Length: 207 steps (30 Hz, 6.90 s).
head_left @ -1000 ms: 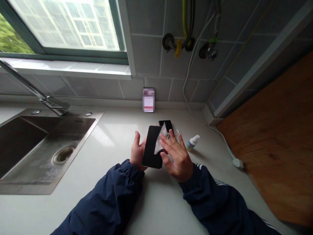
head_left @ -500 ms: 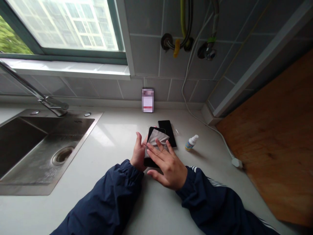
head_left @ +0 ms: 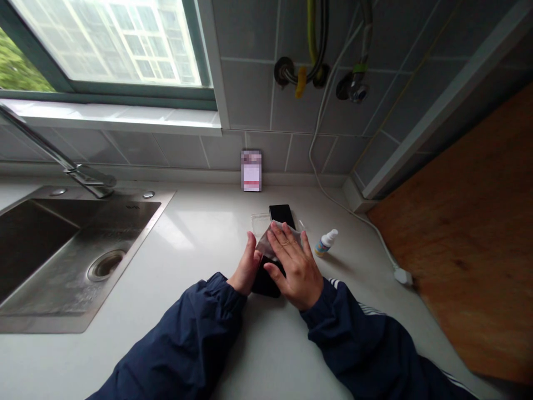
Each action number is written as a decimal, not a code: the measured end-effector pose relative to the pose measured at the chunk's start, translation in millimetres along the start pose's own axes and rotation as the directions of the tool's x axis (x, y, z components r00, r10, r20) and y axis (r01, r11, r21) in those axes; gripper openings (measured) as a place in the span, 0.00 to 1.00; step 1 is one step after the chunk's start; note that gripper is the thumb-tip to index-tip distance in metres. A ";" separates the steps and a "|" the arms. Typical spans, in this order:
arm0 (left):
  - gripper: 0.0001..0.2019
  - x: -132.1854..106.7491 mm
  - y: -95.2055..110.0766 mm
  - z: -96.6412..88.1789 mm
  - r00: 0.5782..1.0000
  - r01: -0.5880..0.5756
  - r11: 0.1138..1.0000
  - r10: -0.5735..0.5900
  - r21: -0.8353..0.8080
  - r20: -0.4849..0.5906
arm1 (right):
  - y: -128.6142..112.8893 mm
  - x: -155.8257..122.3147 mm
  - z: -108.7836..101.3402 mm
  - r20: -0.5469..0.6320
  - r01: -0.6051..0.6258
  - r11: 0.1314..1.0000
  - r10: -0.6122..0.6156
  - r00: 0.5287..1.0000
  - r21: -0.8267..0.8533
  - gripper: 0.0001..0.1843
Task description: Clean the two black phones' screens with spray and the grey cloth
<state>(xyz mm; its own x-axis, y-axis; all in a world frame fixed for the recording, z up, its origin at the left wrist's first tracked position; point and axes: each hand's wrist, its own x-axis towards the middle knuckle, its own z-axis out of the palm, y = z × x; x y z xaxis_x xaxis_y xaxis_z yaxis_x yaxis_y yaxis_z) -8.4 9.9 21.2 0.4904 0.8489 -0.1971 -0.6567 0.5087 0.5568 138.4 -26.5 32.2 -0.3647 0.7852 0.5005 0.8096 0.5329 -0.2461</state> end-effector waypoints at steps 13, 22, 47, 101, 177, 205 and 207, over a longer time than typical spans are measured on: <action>0.42 -6.3 10.0 10.1 0.996 -0.016 1.000 0.017 -0.016 0.090 | 7.5 0.1 3.4 -0.063 -0.070 0.997 0.072 0.995 0.041 0.39; 0.41 -5.4 10.8 9.3 0.992 -0.046 0.998 0.041 0.038 0.120 | 6.9 -1.9 8.4 -0.084 -0.095 0.993 0.101 0.991 0.072 0.40; 0.47 -7.8 28.6 5.1 0.997 -0.032 0.999 0.035 0.041 -0.071 | -24.6 -11.8 9.8 0.188 0.185 0.969 -0.215 0.958 0.165 0.38; 0.36 -4.0 9.9 12.2 0.999 0.004 0.999 -0.002 0.033 -0.047 | 8.2 -4.2 9.5 0.013 0.151 0.983 -0.154 0.988 0.106 0.39; 0.43 -10.7 33.6 13.3 0.974 0.223 0.973 -0.220 -0.067 0.042 | 14.0 1.7 3.6 -0.163 0.022 0.997 -0.009 0.987 0.077 0.29; 0.41 -3.8 21.3 11.7 0.994 0.106 0.994 -0.107 -0.025 -0.031 | 7.0 -4.0 14.2 -0.031 0.019 0.998 -0.017 0.999 0.063 0.35; 0.41 -3.5 17.1 13.2 0.994 0.109 0.994 -0.109 -0.019 -0.016 | 9.3 -4.7 16.3 -0.014 0.013 0.998 -0.012 1.000 0.059 0.40</action>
<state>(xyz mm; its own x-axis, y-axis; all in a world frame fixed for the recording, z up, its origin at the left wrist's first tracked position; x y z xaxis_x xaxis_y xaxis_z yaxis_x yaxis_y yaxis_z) -13.7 13.7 42.1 0.5499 0.7904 -0.2699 -0.6099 0.6007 0.5169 140.1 -20.1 14.0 -0.3682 0.7741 0.5149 0.7763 0.5607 -0.2880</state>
